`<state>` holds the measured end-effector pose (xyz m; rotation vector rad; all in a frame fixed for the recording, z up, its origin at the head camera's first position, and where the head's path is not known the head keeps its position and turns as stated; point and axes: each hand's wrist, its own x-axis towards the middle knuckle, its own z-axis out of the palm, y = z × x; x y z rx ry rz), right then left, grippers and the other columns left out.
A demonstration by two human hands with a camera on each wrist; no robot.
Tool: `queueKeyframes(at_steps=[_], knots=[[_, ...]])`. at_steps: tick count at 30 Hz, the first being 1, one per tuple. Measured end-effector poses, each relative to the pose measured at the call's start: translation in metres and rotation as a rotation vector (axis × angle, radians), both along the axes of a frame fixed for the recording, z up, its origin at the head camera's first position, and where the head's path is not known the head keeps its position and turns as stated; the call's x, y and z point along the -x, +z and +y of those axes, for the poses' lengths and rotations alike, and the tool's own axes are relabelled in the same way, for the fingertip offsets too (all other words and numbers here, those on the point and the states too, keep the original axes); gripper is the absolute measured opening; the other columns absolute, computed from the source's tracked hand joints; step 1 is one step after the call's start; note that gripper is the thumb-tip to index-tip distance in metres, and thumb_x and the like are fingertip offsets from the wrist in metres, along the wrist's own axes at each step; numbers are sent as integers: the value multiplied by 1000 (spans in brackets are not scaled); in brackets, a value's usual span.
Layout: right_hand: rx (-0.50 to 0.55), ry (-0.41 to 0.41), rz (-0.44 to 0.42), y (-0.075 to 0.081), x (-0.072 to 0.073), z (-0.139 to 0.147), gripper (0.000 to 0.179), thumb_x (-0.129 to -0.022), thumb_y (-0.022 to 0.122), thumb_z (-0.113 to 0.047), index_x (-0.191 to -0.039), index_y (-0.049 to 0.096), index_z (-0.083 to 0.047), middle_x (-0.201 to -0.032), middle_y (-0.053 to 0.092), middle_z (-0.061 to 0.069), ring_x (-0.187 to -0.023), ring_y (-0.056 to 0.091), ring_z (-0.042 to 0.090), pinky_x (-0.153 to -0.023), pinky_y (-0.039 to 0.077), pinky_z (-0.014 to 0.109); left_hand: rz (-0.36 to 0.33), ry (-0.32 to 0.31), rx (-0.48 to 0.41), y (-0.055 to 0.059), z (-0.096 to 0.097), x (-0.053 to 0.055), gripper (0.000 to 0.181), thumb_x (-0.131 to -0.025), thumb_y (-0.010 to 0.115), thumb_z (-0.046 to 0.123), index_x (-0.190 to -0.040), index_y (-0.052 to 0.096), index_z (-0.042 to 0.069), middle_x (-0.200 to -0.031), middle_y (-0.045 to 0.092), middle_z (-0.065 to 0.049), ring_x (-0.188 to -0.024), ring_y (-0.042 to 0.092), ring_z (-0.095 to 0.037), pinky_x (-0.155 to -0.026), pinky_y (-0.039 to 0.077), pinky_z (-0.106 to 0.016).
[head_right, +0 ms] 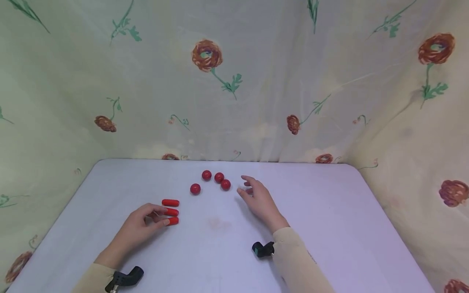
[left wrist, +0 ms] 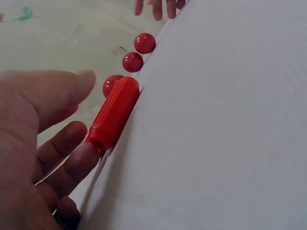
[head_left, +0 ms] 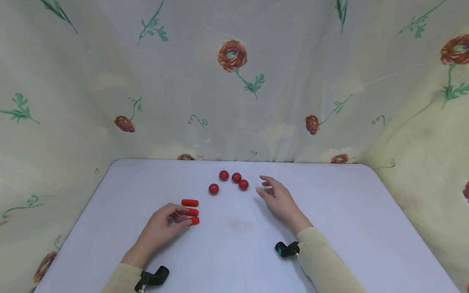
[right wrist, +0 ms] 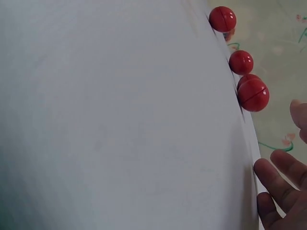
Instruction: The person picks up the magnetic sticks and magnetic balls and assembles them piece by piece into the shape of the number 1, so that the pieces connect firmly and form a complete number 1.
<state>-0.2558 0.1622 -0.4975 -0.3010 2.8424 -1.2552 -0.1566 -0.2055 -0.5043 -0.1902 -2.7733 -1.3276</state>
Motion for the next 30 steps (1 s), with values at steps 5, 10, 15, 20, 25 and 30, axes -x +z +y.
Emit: queueKeyframes(at_steps=[5,10,15,20,25,30], knots=[[19,0,-25,-8,-2,-4,51,-95,66,-38,-142,50,-26,-130,59,5,-113,60,22,-96,48,46,12,-25,-10,-11,1,0,27,-80,84,27,-102,68,30,-96,63,11,-84,56,-13,-74,51,-30],[9,16,-17,-10,1,-15,49,-94,68,-36,-140,53,-26,-127,60,3,-111,60,20,-96,48,44,42,-17,62,-14,1,1,29,-77,86,24,-99,68,30,-91,61,13,-82,55,-10,-73,50,-29],[-13,12,5,-6,11,-26,48,-94,69,-35,-138,55,-25,-124,61,2,-107,60,18,-92,50,42,58,-9,96,-13,1,2,25,-77,86,24,-96,71,31,-88,60,14,-80,54,-9,-72,50,-29],[-24,14,2,-6,21,-37,49,-92,70,-37,-137,57,-21,-121,63,3,-99,61,18,-86,52,39,48,-2,136,-12,-1,2,22,-77,86,26,-96,75,31,-84,57,13,-78,52,-10,-68,48,-28],[-88,35,34,-9,25,-44,52,-90,71,-42,-134,60,-16,-115,65,3,-93,58,19,-82,51,38,32,3,129,-12,0,1,21,-77,86,26,-95,75,31,-82,58,13,-77,52,-10,-68,47,-28],[-137,23,79,-10,27,-48,48,-91,71,-39,-129,62,-13,-109,64,4,-91,57,20,-81,50,38,25,-1,123,-13,0,4,23,-77,87,27,-95,75,34,-84,59,15,-78,53,-10,-69,48,-28]])
